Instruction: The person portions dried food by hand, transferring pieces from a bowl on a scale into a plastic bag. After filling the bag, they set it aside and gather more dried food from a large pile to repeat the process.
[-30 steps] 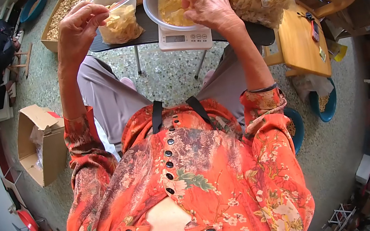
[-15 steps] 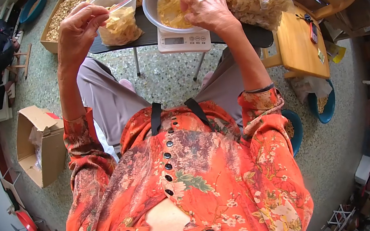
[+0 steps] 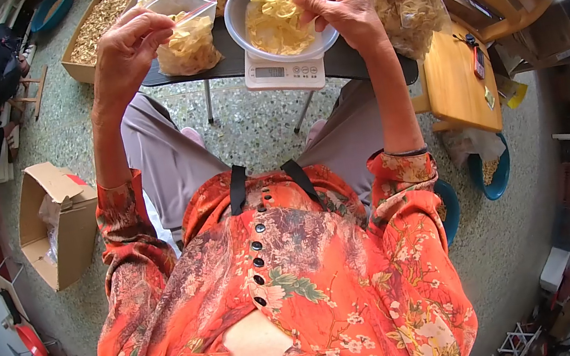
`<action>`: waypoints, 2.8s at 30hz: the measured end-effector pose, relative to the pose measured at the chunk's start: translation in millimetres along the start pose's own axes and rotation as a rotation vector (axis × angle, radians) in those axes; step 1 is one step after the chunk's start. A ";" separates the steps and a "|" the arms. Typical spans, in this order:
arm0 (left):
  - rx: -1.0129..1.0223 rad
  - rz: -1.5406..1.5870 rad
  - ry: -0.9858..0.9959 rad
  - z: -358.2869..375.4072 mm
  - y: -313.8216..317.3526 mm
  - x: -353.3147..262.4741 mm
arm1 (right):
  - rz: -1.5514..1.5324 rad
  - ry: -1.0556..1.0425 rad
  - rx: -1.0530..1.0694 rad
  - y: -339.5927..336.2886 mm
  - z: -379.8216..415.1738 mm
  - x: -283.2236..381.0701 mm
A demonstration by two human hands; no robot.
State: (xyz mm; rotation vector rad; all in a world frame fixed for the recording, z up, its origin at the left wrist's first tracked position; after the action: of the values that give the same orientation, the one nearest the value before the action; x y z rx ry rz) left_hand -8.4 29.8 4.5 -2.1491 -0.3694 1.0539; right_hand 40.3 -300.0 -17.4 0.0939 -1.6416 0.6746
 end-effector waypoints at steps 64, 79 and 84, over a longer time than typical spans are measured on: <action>-0.221 -0.077 0.021 11.9 6.2 -5.2 | 0.540 -0.070 -0.041 15.5 -13.4 3.6; -0.298 -0.206 0.079 16.1 12.9 -13.1 | 0.315 -0.475 -0.223 111.4 -69.0 81.0; -0.342 -0.251 0.026 23.8 16.2 -11.4 | 0.867 -0.496 -0.168 129.2 -73.3 82.3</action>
State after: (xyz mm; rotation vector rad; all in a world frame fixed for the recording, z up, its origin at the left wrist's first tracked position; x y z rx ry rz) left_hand -34.8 23.4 -10.3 -2.3321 -0.8339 0.8668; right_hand 32.6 -133.1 13.4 -0.6561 -2.2118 1.2230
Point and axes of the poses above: each hand's wrist, its own z-axis away from the middle knuckle, its own y-axis out of the palm, x = y × z, the point moved 4 cm from there along -z, towards the middle knuckle, and after that the axes turned 12 degrees about x, right-handed, at the moved point
